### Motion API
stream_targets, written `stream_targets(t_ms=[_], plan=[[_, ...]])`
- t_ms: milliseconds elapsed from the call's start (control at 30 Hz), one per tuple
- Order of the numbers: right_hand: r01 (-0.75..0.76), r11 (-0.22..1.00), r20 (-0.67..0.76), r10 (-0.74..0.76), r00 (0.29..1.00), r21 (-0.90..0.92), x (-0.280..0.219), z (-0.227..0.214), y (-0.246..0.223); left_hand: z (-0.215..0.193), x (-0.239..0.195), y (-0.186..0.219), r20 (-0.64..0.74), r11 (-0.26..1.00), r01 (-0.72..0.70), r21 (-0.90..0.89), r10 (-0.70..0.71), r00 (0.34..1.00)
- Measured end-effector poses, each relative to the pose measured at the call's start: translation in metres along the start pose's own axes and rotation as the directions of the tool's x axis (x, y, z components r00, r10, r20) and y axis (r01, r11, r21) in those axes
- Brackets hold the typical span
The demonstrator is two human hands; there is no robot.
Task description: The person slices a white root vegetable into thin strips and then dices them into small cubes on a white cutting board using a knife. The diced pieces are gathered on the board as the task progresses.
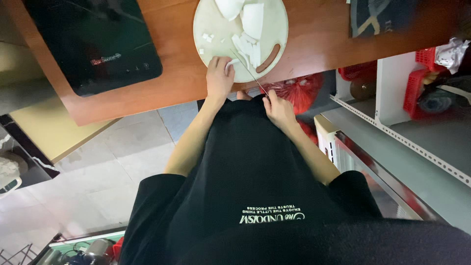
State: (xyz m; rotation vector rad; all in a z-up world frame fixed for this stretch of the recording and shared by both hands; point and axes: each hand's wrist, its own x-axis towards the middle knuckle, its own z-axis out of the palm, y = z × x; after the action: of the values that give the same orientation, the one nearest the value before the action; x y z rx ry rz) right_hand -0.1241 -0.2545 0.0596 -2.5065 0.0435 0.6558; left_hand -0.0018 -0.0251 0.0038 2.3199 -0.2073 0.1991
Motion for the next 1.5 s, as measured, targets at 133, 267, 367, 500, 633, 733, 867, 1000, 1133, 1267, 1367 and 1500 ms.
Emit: stream_targets(t_ms=[133,267,367,500,633,733,867,1000,1133,1267,1367,1500], plan=[[-0.002,1.000,-0.048,0.002,0.999,-0.005,-0.002,0.006,-0.001,-0.007,0.005,0.011,-0.004,0.999,-0.032,-0.002,0.032,0.999],[0.016,0.999,-0.067,-0.018,0.998,-0.030,-0.002,0.011,0.001,0.000,0.004,0.006,-0.022,0.999,-0.037,0.023,0.038,0.999],[0.027,1.000,-0.027,-0.027,0.999,-0.016,-0.003,0.012,0.003,0.002,0.005,0.003,-0.012,0.997,-0.051,0.053,0.052,0.999],[0.004,0.999,-0.034,-0.006,0.999,-0.054,-0.005,0.012,0.000,0.001,0.007,0.004,-0.004,0.993,-0.086,0.078,0.087,0.996],[0.016,0.995,-0.034,-0.019,0.999,-0.100,-0.007,0.017,0.004,-0.003,0.007,0.006,0.016,0.988,-0.103,0.111,0.102,0.995],[0.012,0.993,0.016,-0.010,1.000,-0.117,-0.004,0.024,0.007,-0.007,0.010,0.007,0.058,0.991,-0.117,0.062,0.114,0.992],[0.011,0.996,0.008,-0.010,1.000,-0.094,0.006,0.038,0.016,-0.008,0.010,0.010,0.027,0.985,-0.133,0.107,0.131,0.991],[0.031,0.998,-0.034,-0.034,0.999,-0.062,0.004,0.030,0.018,-0.017,0.007,0.019,0.047,0.997,-0.062,0.037,0.061,0.997],[0.076,0.992,-0.097,-0.087,0.991,-0.105,-0.001,0.024,0.016,-0.008,-0.003,0.006,0.015,0.993,-0.061,0.100,0.059,0.998],[0.064,0.994,-0.063,-0.070,0.996,-0.089,-0.002,0.019,0.013,-0.002,-0.005,0.003,-0.025,0.991,-0.060,0.119,0.064,0.998],[0.050,0.993,-0.026,-0.053,0.998,-0.108,0.005,0.027,0.013,-0.003,-0.006,0.003,-0.003,0.988,-0.051,0.148,0.052,0.999],[0.031,0.996,0.019,-0.029,0.999,-0.085,0.018,0.025,0.010,-0.012,0.000,0.014,-0.002,0.986,-0.055,0.159,0.056,0.998]])
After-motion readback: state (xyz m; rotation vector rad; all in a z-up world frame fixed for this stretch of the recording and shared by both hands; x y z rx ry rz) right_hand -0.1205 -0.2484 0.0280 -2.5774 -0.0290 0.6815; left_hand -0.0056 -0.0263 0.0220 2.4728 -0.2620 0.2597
